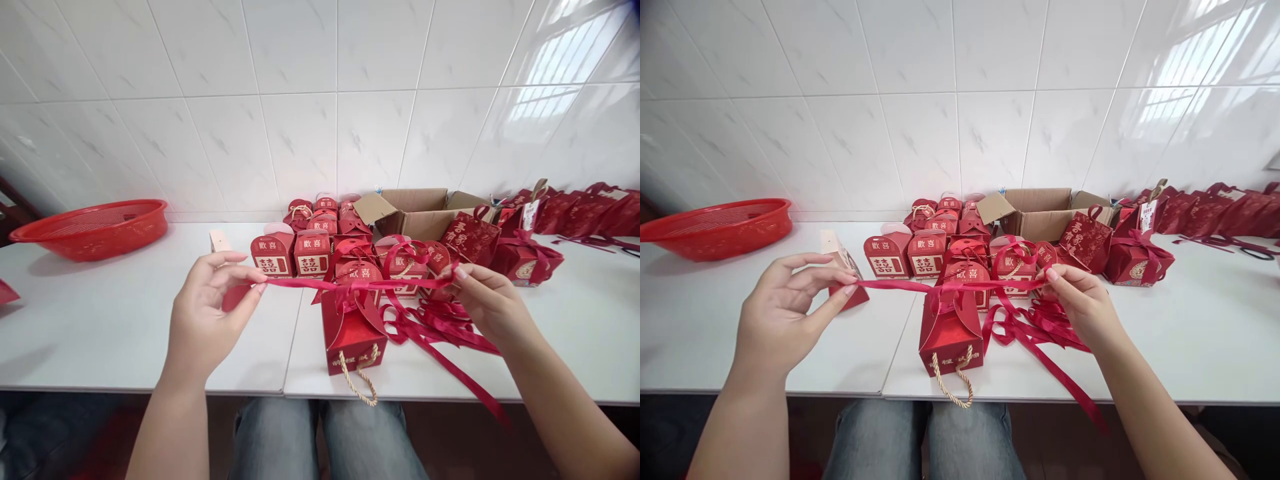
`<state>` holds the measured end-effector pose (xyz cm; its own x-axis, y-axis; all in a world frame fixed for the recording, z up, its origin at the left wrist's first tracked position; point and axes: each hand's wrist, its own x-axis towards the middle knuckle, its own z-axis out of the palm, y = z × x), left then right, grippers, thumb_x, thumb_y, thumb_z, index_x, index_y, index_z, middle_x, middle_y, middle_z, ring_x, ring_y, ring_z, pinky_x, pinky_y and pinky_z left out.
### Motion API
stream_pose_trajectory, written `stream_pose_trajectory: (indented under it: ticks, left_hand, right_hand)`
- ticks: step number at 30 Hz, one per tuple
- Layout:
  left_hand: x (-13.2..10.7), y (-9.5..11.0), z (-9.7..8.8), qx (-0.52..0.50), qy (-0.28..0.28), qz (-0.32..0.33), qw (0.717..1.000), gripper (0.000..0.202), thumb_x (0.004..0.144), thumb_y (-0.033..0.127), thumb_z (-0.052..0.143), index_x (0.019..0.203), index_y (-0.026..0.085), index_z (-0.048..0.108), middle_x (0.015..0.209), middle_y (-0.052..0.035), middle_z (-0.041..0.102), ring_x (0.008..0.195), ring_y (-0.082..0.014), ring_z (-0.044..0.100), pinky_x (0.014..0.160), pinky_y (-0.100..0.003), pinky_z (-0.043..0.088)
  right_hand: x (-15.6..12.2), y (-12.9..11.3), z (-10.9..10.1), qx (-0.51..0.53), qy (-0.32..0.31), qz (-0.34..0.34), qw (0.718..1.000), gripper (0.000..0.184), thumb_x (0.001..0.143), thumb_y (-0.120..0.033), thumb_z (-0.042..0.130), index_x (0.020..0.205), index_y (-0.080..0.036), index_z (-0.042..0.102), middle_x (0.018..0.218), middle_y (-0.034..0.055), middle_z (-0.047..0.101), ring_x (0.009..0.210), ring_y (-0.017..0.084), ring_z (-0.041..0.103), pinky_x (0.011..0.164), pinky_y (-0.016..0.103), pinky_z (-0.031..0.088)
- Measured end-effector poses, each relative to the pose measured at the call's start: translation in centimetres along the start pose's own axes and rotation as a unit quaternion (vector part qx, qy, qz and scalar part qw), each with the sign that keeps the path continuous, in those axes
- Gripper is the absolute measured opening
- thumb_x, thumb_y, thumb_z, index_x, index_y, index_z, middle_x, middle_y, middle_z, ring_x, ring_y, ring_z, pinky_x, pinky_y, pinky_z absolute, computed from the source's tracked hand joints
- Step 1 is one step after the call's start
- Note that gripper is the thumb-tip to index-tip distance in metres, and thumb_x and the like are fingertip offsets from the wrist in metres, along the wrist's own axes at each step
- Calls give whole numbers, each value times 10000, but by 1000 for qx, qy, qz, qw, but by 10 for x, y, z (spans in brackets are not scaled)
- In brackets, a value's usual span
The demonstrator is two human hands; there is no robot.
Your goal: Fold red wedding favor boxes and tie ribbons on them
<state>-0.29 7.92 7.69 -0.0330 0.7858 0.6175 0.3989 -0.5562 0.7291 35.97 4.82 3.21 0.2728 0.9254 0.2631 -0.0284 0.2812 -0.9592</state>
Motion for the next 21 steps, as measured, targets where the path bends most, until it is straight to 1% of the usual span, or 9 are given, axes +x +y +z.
stream_pose_trajectory:
  ticks: [4, 7, 10, 13, 15, 17, 19, 21]
  left_hand:
    - [-11, -14, -5, -9, 24, -71, 997, 380, 759, 258, 732, 1048, 282, 487, 825, 8, 700, 879, -207, 672, 869, -357, 526]
    - [-18, -23, -9, -12, 52, -111, 992, 387, 734, 270, 749, 1026, 280, 496, 811, 12, 697, 868, -209, 684, 891, -360, 527]
    - [-26, -36, -12, -13, 77, -140, 987, 373, 721, 277, 753, 1004, 275, 511, 810, 5, 703, 876, -219, 689, 937, -388, 518]
    - [-37, -54, -16, 5, 96, -162, 982, 360, 720, 310, 745, 1002, 273, 525, 810, -9, 706, 862, -231, 687, 944, -417, 514]
    - [-45, -66, -19, 44, 94, -171, 980, 350, 724, 334, 731, 1007, 272, 535, 812, -17, 709, 851, -241, 687, 929, -429, 515]
    - [-52, -75, -21, 98, 75, -178, 976, 327, 733, 344, 709, 1003, 270, 540, 826, -23, 719, 858, -250, 694, 882, -417, 529]
    - [-57, -81, -21, 142, 59, -188, 970, 295, 746, 347, 688, 989, 266, 542, 844, -30, 729, 870, -256, 702, 808, -388, 544]
    - [-60, -85, -20, 162, 59, -199, 965, 272, 757, 349, 672, 978, 259, 542, 863, -41, 733, 882, -262, 708, 748, -366, 548]
  right_hand:
    - [-6, 20, -12, -21, 47, -1, 999, 315, 694, -507, 780, 732, -203, 707, 698, 35, 630, 660, 165, 591, 631, 281, 529]
    - [-13, 30, -20, -95, 73, -1, 993, 324, 721, -519, 752, 742, -198, 712, 679, 41, 633, 631, 165, 575, 588, 272, 505]
    - [-25, 37, -28, -200, 88, 1, 976, 330, 735, -519, 730, 694, -194, 689, 632, 39, 611, 596, 169, 547, 546, 272, 473]
    - [-39, 46, -34, -294, 124, -5, 948, 348, 731, -526, 708, 633, -200, 638, 599, 26, 587, 557, 161, 512, 526, 278, 441]
    - [-47, 52, -38, -343, 151, -17, 927, 353, 734, -532, 682, 614, -208, 611, 578, 17, 579, 542, 164, 503, 531, 289, 434]
    - [-53, 56, -40, -377, 160, -26, 912, 351, 742, -522, 653, 588, -215, 580, 551, 12, 566, 527, 168, 497, 531, 300, 432]
    - [-57, 57, -40, -395, 170, -30, 902, 341, 740, -500, 629, 565, -219, 550, 536, 12, 553, 512, 170, 488, 524, 308, 427]
    - [-59, 56, -38, -403, 191, -26, 895, 323, 733, -483, 611, 561, -219, 540, 550, 20, 562, 523, 177, 502, 537, 316, 434]
